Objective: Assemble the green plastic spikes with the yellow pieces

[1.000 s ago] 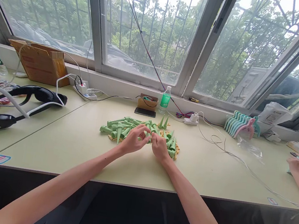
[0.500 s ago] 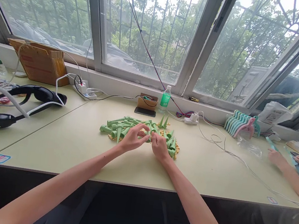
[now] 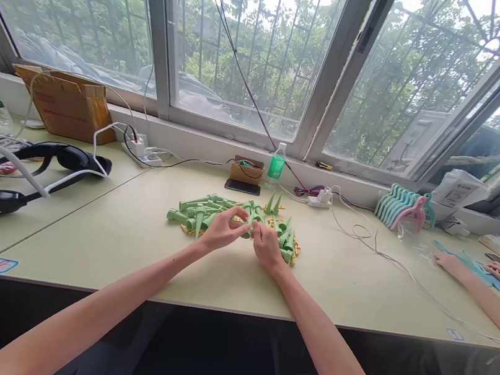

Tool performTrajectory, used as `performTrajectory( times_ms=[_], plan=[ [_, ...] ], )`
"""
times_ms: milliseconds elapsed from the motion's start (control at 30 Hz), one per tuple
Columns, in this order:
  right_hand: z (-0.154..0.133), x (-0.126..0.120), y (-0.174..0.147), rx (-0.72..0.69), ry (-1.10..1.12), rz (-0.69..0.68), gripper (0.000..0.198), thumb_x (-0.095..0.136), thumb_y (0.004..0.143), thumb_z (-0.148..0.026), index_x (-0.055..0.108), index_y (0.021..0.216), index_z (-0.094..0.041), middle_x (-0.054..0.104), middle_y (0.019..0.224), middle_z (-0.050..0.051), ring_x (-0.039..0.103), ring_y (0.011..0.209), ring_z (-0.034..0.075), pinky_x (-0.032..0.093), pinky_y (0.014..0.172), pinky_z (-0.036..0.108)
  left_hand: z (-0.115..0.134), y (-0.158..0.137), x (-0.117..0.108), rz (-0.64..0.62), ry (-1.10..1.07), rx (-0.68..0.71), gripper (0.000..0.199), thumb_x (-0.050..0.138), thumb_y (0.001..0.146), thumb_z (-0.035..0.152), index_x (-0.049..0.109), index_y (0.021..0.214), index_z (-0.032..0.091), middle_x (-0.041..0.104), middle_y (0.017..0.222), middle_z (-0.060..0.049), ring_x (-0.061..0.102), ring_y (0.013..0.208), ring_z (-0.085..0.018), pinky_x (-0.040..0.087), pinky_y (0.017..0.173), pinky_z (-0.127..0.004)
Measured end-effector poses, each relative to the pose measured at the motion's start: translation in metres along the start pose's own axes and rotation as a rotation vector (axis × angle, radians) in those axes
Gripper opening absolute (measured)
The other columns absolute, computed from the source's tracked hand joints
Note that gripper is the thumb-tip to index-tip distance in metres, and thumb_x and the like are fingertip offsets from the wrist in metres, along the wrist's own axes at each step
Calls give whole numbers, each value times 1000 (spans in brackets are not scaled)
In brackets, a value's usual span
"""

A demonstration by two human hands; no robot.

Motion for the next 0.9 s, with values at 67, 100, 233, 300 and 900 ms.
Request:
performTrajectory(
  times_ms=[67,100,233,300,900],
  plan=[
    [0,0,0,-1,2,-3,48,32,99,-45,44,60,-20,50,54,-1,44,50,14,34,54,27,-2,1,0,-1,19,-30,24,65,77,32,57,94,18,69,88,-5,69,62,-16,55,55,-24],
    [1,0,0,-2,0,-5,48,32,99,-45,44,60,-20,50,54,-1,44,50,13,34,54,27,-3,1,0,-1,23,-44,25,66,77,33,57,95,18,69,88,-5,70,63,-16,54,54,-24],
    [1,0,-1,4,-4,-16,48,31,99,-45,44,60,-20,50,54,-1,44,50,13,34,54,27,-1,1,-1,-13,4,-108,27,65,77,34,57,96,18,69,94,-7,69,63,-15,52,49,-22],
    [1,0,-1,6,-3,-18,48,31,99,-44,44,60,-20,51,55,0,44,50,13,35,54,27,0,0,-1,-13,-14,-136,27,65,77,35,58,96,17,69,95,-7,68,63,-15,50,47,-20],
    [2,1,-1,-20,-39,-38,47,31,99,-45,48,63,-20,53,57,0,47,52,14,36,56,27,-6,3,0,-5,-52,-157,26,67,74,31,58,94,17,68,88,-7,66,73,-17,51,51,-22]
  ],
)
Point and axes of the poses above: each hand's wrist, its own y-axis towards the middle knuckle, its own x-axis out of the palm, z = x × y, the point moved 3 cm from there along y, towards the middle knuckle
